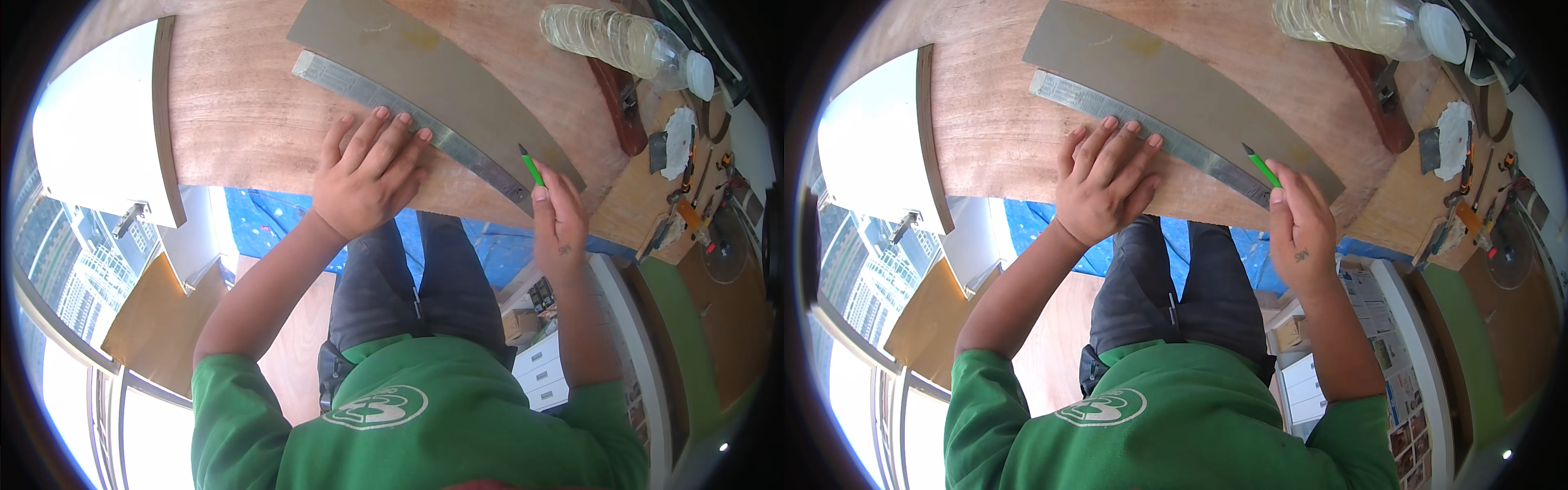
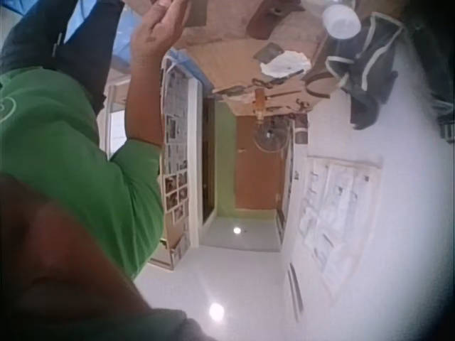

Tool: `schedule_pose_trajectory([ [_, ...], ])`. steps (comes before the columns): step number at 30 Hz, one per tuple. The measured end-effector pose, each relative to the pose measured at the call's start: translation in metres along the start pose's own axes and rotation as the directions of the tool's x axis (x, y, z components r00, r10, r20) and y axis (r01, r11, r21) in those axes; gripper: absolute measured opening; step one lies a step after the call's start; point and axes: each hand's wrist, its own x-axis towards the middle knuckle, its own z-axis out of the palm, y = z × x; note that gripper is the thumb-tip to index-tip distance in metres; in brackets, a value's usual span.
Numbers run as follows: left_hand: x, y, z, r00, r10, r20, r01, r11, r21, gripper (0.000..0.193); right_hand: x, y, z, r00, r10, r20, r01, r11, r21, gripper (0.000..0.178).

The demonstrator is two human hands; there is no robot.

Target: The person measures and marks a rectangular tile with a ruler and pencil, then uses a utility knife to score and snap the tile along the marked line.

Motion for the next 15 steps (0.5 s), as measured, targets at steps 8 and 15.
schedule_pose_trajectory([
  [8,-0.003,-0.001,0.005,1.000,0.002,-0.021,-0.001,1.000,0.031,0.055,0.049,-0.034,0.028,0.965,-0.189,0.181,0.199,0.979,-0.041,0.033],
  [15,-0.004,-0.001,0.005,1.000,-0.013,-0.025,0.013,0.999,0.031,0.055,0.055,-0.031,0.029,0.950,-0.229,0.213,0.250,0.965,-0.080,0.037],
])
